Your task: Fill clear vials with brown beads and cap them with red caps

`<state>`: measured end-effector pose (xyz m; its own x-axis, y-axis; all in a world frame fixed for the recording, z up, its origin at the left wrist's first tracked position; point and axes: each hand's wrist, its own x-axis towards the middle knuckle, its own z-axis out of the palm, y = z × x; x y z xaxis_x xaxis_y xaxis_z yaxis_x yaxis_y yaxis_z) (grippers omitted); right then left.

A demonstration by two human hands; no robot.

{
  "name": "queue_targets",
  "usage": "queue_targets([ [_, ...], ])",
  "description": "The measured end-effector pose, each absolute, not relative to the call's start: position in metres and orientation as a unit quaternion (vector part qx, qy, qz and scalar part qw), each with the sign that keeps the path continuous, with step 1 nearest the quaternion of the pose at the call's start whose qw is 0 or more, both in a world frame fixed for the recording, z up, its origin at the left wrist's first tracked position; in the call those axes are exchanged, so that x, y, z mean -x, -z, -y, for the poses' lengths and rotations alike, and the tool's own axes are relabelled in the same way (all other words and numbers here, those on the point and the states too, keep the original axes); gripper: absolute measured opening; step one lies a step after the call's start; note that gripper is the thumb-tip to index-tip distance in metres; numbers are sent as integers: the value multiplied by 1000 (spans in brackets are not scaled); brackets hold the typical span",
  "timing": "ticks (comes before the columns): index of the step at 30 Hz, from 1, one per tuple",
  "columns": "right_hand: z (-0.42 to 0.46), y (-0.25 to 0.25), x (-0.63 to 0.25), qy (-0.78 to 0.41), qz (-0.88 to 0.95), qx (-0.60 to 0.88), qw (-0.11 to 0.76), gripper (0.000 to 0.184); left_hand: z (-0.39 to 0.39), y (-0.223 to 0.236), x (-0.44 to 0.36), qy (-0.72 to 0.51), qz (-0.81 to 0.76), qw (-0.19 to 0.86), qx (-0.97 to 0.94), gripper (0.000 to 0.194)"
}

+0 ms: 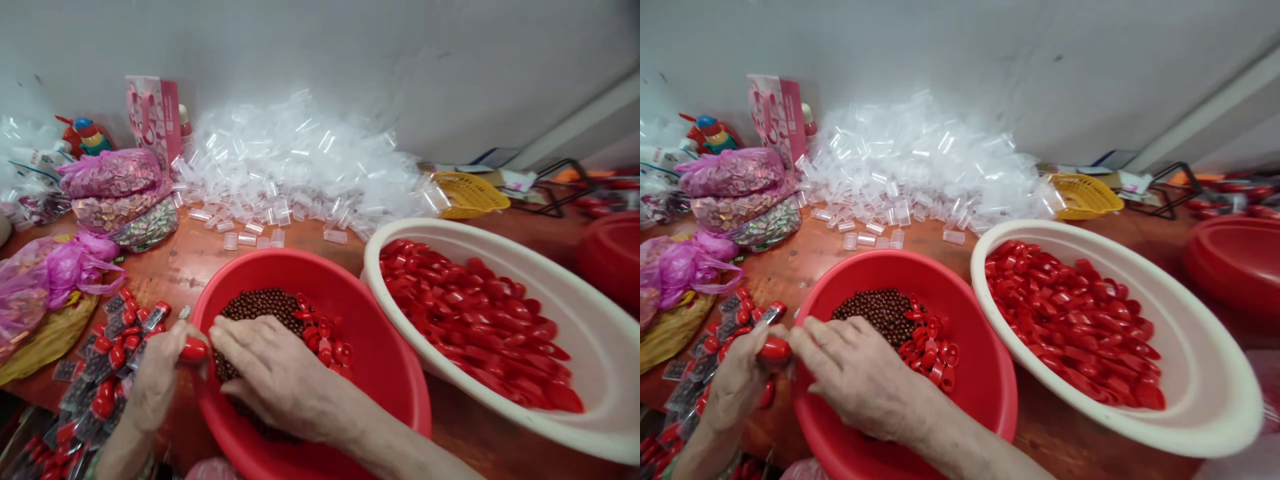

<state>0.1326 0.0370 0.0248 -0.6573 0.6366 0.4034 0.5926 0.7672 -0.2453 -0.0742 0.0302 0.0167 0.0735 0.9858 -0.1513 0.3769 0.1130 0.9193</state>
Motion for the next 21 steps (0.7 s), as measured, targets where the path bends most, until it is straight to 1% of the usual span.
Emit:
queue_targets([
  [1, -45, -24, -141, -87, 898, 399, 166, 37, -35, -21, 87, -309, -623, 415, -587, 50],
  [2, -54, -22, -152, -119, 868, 476, 81, 31, -39, -25, 100, -279, -665, 350, -598, 49],
  [3, -64, -17, -163, -133, 830, 542, 22, 25, -43, -26, 114, -240, -712, 255, -609, 46],
  [5, -83, -3, -184, -135, 770, 623, -42, 22, -48, -23, 141, -125, -757, 81, -636, 44],
  [7, -99, 14, -198, -140, 726, 666, -97, 23, -50, -18, 164, -23, -762, -30, -646, 46],
  [8, -104, 21, -202, -143, 712, 677, -119, 24, -52, -15, 171, -3, -754, -73, -652, 48],
  [9, -108, 27, -203, -145, 704, 682, -136, 27, -55, -13, 174, -9, -742, -107, -661, 48],
  [10, -111, 32, -203, -147, 699, 684, -149, 29, -60, -13, 172, -40, -725, -132, -675, 48],
  [11, -113, 36, -201, -147, 696, 684, -159, 31, -68, -12, 166, -86, -700, -140, -695, 47],
  [13, -115, 40, -196, -150, 694, 682, -174, 33, -92, -12, 140, -177, -635, -98, -745, 37],
  [14, -116, 41, -194, -152, 694, 680, -182, 33, -108, -10, 123, -182, -590, -40, -786, 32],
  [15, -116, 42, -192, -154, 694, 678, -188, 33, -126, -7, 105, -160, -544, 26, -823, 29],
  [16, -116, 43, -190, -157, 695, 675, -194, 33, -146, -2, 87, -145, -516, 52, -843, 25],
  [21, -117, 46, -191, -162, 701, 661, -213, 33, -239, 42, 26, -100, -451, 91, -882, 28],
])
